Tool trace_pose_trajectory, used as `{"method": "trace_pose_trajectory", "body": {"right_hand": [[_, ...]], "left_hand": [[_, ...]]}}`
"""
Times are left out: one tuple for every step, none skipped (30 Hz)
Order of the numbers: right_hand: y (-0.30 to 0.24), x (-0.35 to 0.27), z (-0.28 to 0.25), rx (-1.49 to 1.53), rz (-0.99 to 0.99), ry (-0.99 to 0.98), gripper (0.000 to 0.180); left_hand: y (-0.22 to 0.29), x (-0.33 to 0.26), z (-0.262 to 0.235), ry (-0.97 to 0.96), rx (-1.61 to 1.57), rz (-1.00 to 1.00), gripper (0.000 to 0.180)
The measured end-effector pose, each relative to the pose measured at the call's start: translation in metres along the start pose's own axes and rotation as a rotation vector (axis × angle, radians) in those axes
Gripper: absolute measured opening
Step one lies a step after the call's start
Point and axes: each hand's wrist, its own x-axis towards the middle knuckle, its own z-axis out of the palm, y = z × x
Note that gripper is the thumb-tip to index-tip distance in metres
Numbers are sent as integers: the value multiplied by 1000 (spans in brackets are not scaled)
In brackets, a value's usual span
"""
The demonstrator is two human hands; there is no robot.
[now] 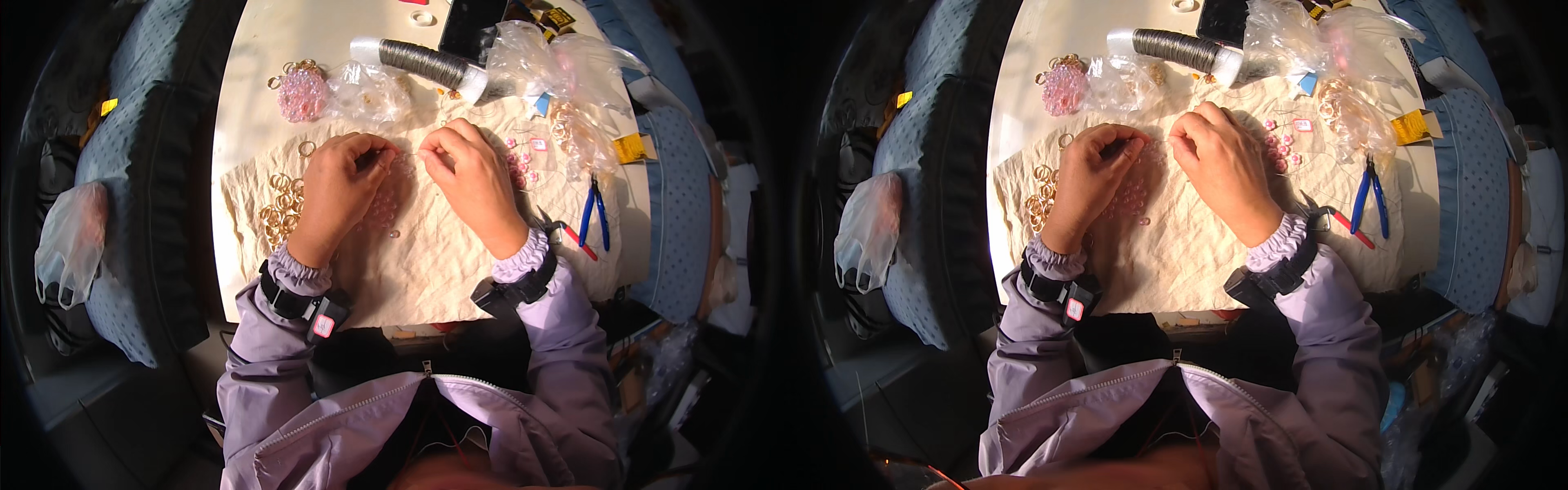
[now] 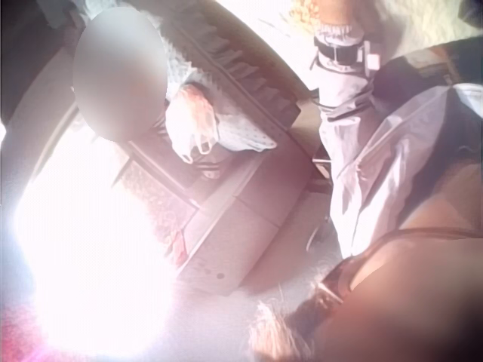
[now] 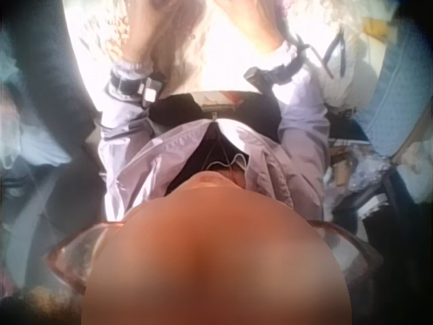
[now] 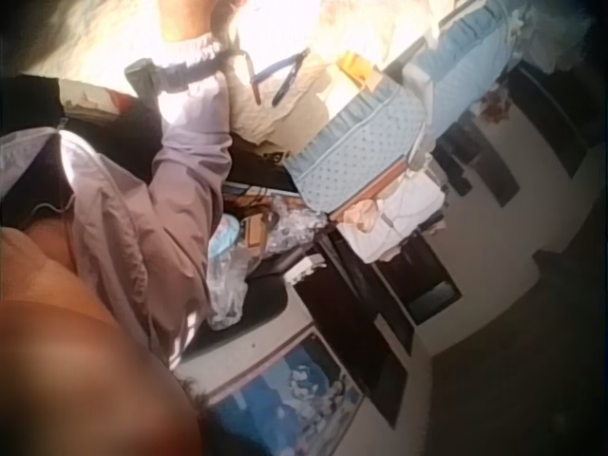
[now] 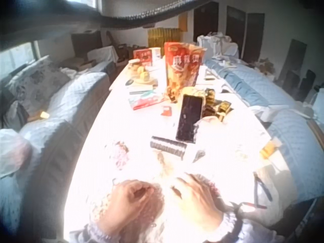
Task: The person assembles a beaded keychain by threading pink beads onto a wire and using pliers to close a jump ring. They repeatedly pick beads from the table, thread them, and adjust the wire, then use pliers to secure the ring.
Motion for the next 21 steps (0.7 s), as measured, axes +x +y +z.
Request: {"method": "trace_pose_trajectory", "body": {"right_hand": [[0, 0, 0, 2, 4, -2, 9], [0, 0, 0, 17, 20, -3, 9], [0, -1, -1, 32, 36, -3, 9], [0, -1, -1, 57, 47, 1, 9], [0, 0, 0, 69, 62, -3, 10], [1, 0, 0, 90, 75, -4, 10], [1, 0, 0, 114, 99, -11, 11], [1, 0, 0, 121, 91, -12, 11], [1, -1, 0, 130, 96, -19, 11], [1, -1, 0, 146, 105, -30, 11], [0, -1, 0, 131, 80, -36, 12], [0, 0, 0, 121, 60, -45, 12], [-1, 0, 0, 107, 72, -70, 13], [-2, 0, 0, 134, 12, -56, 14], [-3, 0, -1, 155, -17, -56, 15], [-4, 1, -1, 172, -45, -55, 17], [-5, 1, -1, 155, -120, -33, 20], [-5, 1, -2, 141, -174, -25, 19], [-6, 1, -4, 146, -151, -44, 18], [-6, 1, -5, 153, -151, -53, 18], [-6, 1, -6, 146, -142, -56, 16]], "left_hand": [[1, 0, -1, 0, 3, 5, 16], [3, 0, -2, -14, -4, -10, 16], [4, 0, -2, -26, -10, -25, 16], [5, 0, -3, -39, -16, -39, 17], [6, 0, -3, -45, -29, -44, 17], [6, 0, -4, -52, -41, -49, 16], [5, 0, -3, -55, -63, -43, 16], [4, 0, -3, -56, -52, -44, 15], [2, -1, -2, -53, -51, -32, 15], [1, -1, 0, -40, -59, 2, 14], [-1, 0, 2, -30, -124, -15, 14], [-3, 0, 5, -10, -197, -9, 15], [-4, 1, 7, -5, -269, -35, 16], [-5, 1, 8, -4, -284, -17, 15], [-6, 1, 7, -19, -298, -27, 15], [-6, 1, 7, -40, -311, -61, 15], [-5, 0, 7, -59, -363, -48, 11], [-3, 0, 7, -68, -441, -38, 10], [-1, -1, 6, -83, -515, -66, 8], [0, -3, 5, -97, -588, -98, 7], [1, -3, 2, -114, -649, -111, 5]]}}
